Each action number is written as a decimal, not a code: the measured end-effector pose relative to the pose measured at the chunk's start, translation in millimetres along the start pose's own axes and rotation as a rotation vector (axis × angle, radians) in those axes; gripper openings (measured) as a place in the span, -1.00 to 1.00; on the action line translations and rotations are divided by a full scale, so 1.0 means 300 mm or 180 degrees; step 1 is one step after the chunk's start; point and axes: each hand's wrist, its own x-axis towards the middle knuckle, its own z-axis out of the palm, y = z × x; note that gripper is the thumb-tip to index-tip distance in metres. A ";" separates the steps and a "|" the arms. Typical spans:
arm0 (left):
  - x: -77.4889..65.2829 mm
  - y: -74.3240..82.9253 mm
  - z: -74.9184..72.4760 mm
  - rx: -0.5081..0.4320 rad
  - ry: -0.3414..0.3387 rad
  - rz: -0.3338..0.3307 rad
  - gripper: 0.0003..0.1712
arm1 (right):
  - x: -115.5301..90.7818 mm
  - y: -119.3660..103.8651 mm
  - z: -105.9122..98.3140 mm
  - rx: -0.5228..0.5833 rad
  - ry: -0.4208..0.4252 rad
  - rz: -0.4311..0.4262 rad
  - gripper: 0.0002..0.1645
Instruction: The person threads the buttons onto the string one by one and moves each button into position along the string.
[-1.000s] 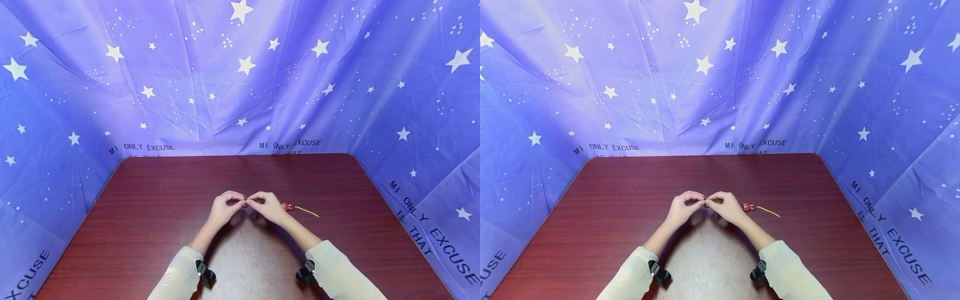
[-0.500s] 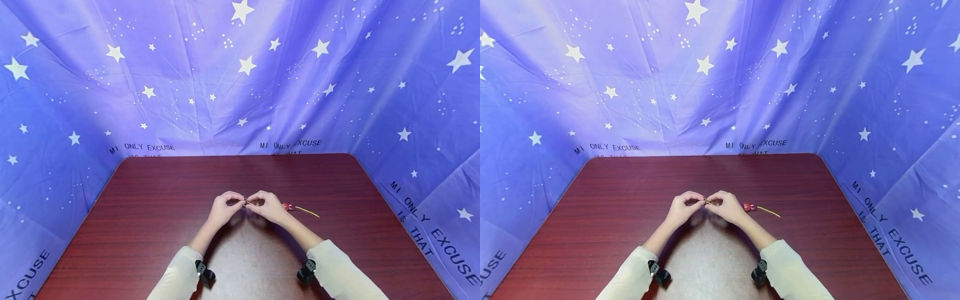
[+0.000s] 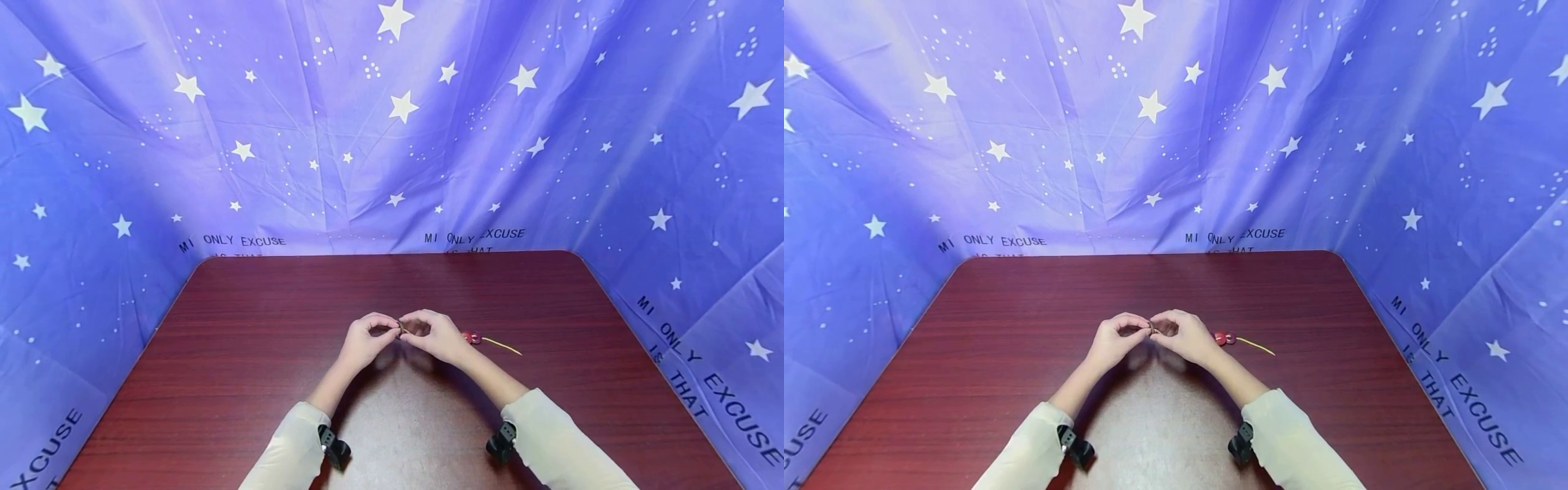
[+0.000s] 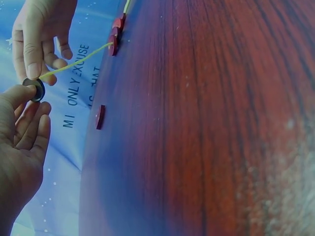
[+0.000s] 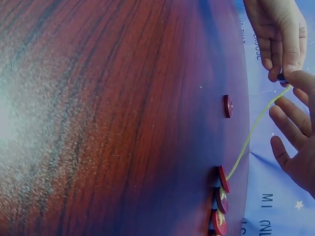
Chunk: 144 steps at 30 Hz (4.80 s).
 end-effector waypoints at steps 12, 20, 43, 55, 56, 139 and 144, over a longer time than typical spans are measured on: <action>-0.002 0.004 -0.007 -0.0070 -0.0102 -0.0106 -0.91 | 0.003 -0.002 -0.007 -0.0234 -0.0222 -0.0245 -0.67; -0.001 0.003 -0.010 -0.0026 -0.0134 -0.0057 -0.90 | 0.001 -0.004 -0.014 -0.0295 -0.0250 -0.0177 -0.67; 0.015 -0.110 -0.004 0.0088 -0.0035 -0.0181 -0.95 | -0.015 0.012 -0.046 -0.0391 -0.0250 0.0090 -0.64; 0.018 -0.108 -0.006 0.0180 -0.0007 -0.0214 -0.95 | -0.029 0.029 -0.065 -0.0356 -0.0288 0.0136 -0.64; 0.018 -0.109 -0.006 0.0185 -0.0005 -0.0214 -0.95 | -0.030 0.030 -0.067 -0.0356 -0.0290 0.0145 -0.63; 0.006 -0.120 -0.002 0.0186 0.0028 -0.0250 -0.96 | -0.096 0.135 -0.138 -0.0541 -0.0394 0.0258 -0.67; 0.006 -0.119 0.000 0.0190 0.0018 -0.0232 -0.96 | -0.099 0.137 -0.141 -0.0540 -0.0360 0.0255 -0.66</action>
